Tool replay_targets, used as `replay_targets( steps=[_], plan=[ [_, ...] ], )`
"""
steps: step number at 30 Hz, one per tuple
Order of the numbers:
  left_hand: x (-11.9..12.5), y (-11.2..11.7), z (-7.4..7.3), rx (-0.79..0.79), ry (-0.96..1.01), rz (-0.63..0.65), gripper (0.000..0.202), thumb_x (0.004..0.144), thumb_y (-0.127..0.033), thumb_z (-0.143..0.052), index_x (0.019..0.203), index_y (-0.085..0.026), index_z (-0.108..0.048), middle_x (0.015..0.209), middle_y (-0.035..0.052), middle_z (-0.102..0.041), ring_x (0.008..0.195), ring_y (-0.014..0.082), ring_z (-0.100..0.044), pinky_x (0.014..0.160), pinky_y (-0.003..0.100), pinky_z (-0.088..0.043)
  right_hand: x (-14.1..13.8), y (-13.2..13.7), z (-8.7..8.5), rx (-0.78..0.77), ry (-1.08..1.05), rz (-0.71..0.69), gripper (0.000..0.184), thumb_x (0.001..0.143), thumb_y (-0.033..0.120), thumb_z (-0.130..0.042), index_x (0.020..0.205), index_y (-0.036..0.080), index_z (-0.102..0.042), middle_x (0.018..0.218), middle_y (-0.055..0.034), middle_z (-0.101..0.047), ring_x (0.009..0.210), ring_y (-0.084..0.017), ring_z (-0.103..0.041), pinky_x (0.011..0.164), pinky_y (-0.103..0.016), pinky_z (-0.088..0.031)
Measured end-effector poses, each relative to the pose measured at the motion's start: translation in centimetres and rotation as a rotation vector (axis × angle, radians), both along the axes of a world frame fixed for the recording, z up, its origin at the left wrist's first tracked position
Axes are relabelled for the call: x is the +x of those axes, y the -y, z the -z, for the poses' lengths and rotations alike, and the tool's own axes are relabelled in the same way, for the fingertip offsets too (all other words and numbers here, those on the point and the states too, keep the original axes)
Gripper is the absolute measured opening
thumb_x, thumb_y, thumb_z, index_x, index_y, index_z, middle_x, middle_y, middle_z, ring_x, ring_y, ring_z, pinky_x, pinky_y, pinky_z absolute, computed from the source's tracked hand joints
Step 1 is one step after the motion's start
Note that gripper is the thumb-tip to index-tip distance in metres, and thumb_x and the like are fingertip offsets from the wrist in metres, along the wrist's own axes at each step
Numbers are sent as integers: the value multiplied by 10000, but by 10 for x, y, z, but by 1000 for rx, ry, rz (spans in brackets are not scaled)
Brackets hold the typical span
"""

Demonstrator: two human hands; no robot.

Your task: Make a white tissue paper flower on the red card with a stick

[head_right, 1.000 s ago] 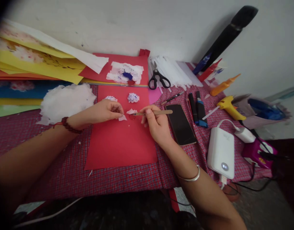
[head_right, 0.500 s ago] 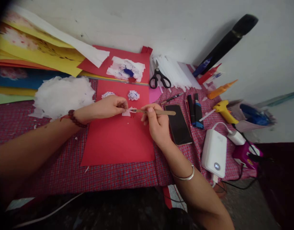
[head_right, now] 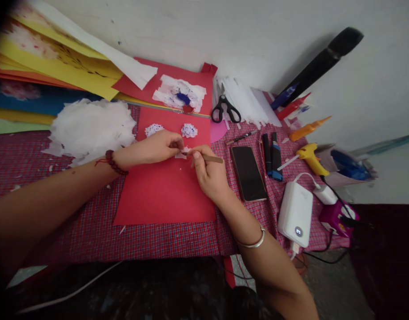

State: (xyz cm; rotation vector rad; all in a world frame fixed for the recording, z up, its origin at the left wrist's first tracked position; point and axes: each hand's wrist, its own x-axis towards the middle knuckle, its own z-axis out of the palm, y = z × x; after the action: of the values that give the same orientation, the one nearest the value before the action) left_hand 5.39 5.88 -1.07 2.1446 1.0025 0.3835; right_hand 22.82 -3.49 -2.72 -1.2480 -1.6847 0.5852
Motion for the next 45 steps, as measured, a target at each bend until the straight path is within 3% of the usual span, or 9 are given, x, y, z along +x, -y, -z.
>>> replay_targets(
  steps=[12, 21, 24, 30, 37, 45],
  plan=[
    [0, -1, 6, 63, -18, 15, 163, 782, -76, -555, 847, -120, -699, 819, 62, -722, 724, 148, -624, 643, 247, -414, 0, 0, -3, -46, 250, 4, 290, 1009, 378, -377, 969, 204, -605, 709, -8, -597, 599, -133, -536, 576, -280, -381],
    [-1, 0, 6, 23, 38, -70, 189, 765, -55, -524, 868, -117, -670, 862, 68, -722, 765, 152, -631, 660, 242, -445, -2, -2, -5, -13, 338, 70, 304, 997, 386, -377, 886, 204, -593, 692, -24, -598, 591, -146, -539, 566, -293, -372],
    [-1, -1, 5, 5, 38, -73, 191, 760, -53, -519, 857, -118, -671, 870, 71, -721, 778, 158, -633, 671, 248, -448, -1, -1, -4, -14, 276, 62, 301, 998, 402, -392, 876, 211, -590, 676, -11, -588, 566, -132, -520, 551, -287, -373],
    [-6, -1, 8, -34, 76, -55, 128, 753, -126, -573, 863, -131, -637, 826, 54, -694, 720, 147, -606, 628, 247, -429, 4, 2, -13, 11, -51, 115, 320, 1003, 417, -396, 852, 205, -582, 616, 19, -561, 531, -112, -522, 536, -270, -409],
    [-17, -1, 23, 112, 147, 38, 80, 712, -117, -563, 767, -174, -569, 777, 13, -634, 697, 125, -559, 617, 243, -402, 10, -1, -10, -56, 12, 127, 362, 1001, 439, -395, 792, 208, -579, 583, 16, -556, 509, -110, -510, 505, -268, -389],
    [-15, 0, 17, 197, 70, 84, 205, 761, -89, -526, 838, -159, -703, 870, 41, -644, 756, 140, -577, 715, 270, -435, 6, -7, -6, -108, -127, 64, 363, 988, 470, -415, 795, 210, -579, 571, 24, -557, 476, -102, -504, 482, -262, -390]
  ],
)
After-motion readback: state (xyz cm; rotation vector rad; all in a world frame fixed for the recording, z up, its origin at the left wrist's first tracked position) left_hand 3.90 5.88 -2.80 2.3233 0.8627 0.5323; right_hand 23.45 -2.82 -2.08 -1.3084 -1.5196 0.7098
